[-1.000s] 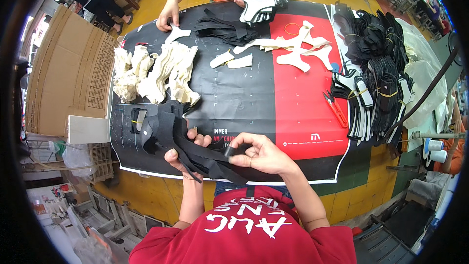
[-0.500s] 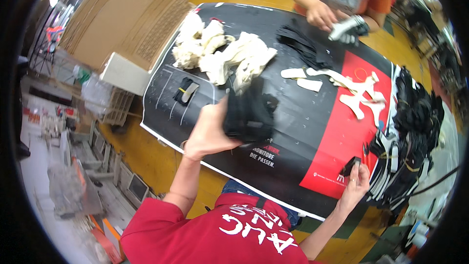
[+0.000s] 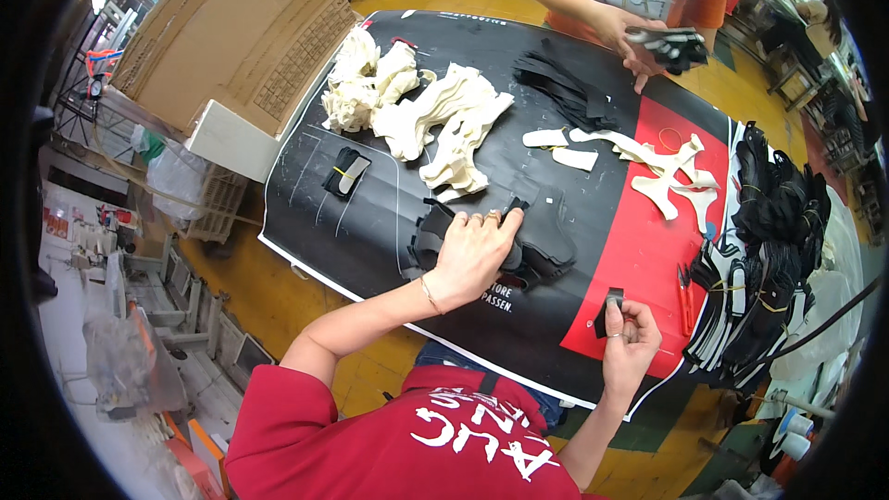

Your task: The person assembles gloves by hand at a workstation. They pick white and black glove components, align and attach them, and place the finished gloves into piles on the table. A coworker across the table performs similar assembly.

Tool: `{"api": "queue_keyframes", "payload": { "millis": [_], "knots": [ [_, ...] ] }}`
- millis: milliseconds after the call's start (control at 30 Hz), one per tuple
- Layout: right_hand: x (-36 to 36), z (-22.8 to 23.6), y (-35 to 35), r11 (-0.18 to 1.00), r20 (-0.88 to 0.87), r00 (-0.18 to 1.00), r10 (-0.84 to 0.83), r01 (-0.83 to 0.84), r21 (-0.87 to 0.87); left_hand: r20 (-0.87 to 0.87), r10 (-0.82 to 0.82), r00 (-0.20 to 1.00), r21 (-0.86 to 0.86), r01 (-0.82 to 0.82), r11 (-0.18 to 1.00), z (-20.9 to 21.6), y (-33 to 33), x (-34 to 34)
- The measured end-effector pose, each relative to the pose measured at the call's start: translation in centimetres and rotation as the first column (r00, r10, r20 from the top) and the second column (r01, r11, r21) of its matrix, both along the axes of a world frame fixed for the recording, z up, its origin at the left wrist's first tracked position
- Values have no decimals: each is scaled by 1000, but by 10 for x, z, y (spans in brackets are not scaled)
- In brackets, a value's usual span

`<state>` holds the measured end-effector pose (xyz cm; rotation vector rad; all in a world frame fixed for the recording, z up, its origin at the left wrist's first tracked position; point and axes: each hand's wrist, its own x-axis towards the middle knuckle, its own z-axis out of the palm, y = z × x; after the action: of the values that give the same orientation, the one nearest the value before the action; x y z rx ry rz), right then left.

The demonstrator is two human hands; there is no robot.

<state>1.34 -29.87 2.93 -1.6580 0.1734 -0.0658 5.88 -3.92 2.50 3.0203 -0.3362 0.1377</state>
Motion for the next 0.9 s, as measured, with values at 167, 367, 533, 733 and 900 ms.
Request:
{"api": "queue_keyframes", "payload": {
  "millis": [167,367,533,733,900],
  "knots": [
    [-4,4,7,996,-72,996,-52,46,-82,-71,-99,993,5,100,995,17,9,14],
    [-9,9,19,999,-87,996,-10,7,-45,-92,-108,990,-205,88,975,31,21,9],
    [-5,13,15,948,-94,994,-48,15,-319,213,-147,966,-177,186,966,25,20,0],
    [-4,7,25,932,-34,999,28,-38,-360,345,-195,918,-181,269,946,8,39,-15],
    [-6,-6,35,879,50,996,73,-41,-475,472,348,810,-198,-287,937,5,144,-11]
  ]
}}
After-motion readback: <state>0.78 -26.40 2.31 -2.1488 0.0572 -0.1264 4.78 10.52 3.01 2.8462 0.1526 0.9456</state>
